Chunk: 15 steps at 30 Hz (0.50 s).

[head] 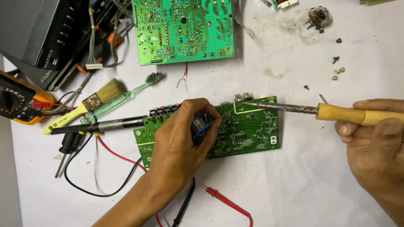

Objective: Soldering components onto a printed circuit board (PCB) using a soldering iron and solder wire.

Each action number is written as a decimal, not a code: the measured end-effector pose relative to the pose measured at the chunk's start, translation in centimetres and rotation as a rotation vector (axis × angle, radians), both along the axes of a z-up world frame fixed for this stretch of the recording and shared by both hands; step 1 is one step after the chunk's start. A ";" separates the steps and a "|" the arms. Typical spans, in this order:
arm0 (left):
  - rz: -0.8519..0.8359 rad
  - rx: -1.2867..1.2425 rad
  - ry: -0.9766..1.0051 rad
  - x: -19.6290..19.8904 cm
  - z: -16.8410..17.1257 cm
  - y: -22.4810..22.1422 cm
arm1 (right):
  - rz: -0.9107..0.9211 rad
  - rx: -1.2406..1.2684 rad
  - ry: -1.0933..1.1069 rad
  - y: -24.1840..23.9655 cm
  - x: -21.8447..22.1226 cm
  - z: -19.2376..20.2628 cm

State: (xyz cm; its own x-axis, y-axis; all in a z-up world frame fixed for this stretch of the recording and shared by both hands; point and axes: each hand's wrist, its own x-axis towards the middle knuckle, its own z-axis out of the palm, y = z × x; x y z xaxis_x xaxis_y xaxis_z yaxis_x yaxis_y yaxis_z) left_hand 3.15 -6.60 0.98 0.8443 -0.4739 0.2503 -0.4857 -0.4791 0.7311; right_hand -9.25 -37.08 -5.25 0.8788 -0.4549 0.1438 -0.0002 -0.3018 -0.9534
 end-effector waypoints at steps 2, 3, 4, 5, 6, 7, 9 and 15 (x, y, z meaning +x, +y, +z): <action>-0.001 0.001 -0.002 0.0 0.0 0.0 | 0.013 -0.004 -0.006 -0.4 -0.1 -0.3; -0.002 0.002 -0.004 0.0 0.1 0.0 | 0.026 -0.008 -0.012 -0.5 -0.1 -0.5; -0.001 0.002 -0.004 0.0 0.0 0.0 | 0.027 -0.008 -0.013 -0.4 -0.1 -0.4; -0.005 0.003 0.003 0.0 0.0 0.0 | 0.022 -0.015 -0.008 -0.3 -0.1 -0.3; -0.009 0.005 0.011 0.0 -0.1 0.0 | 0.018 -0.021 -0.003 -0.1 -0.1 -0.2; -0.009 0.005 0.011 0.0 0.0 0.0 | 0.019 -0.021 -0.003 -0.1 0.0 -0.1; 0.003 0.028 0.040 0.0 0.1 0.0 | 0.016 0.001 0.007 -0.1 0.0 -0.1; -0.012 0.009 0.014 0.0 -0.1 -0.1 | -0.036 0.033 0.074 0.0 -0.3 0.0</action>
State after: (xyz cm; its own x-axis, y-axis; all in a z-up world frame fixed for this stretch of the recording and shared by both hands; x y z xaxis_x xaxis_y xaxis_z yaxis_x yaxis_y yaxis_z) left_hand 3.12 -6.66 0.85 0.8418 -0.4860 0.2347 -0.4815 -0.4798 0.7335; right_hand -9.53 -37.11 -5.25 0.8696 -0.4896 0.0635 -0.0811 -0.2685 -0.9599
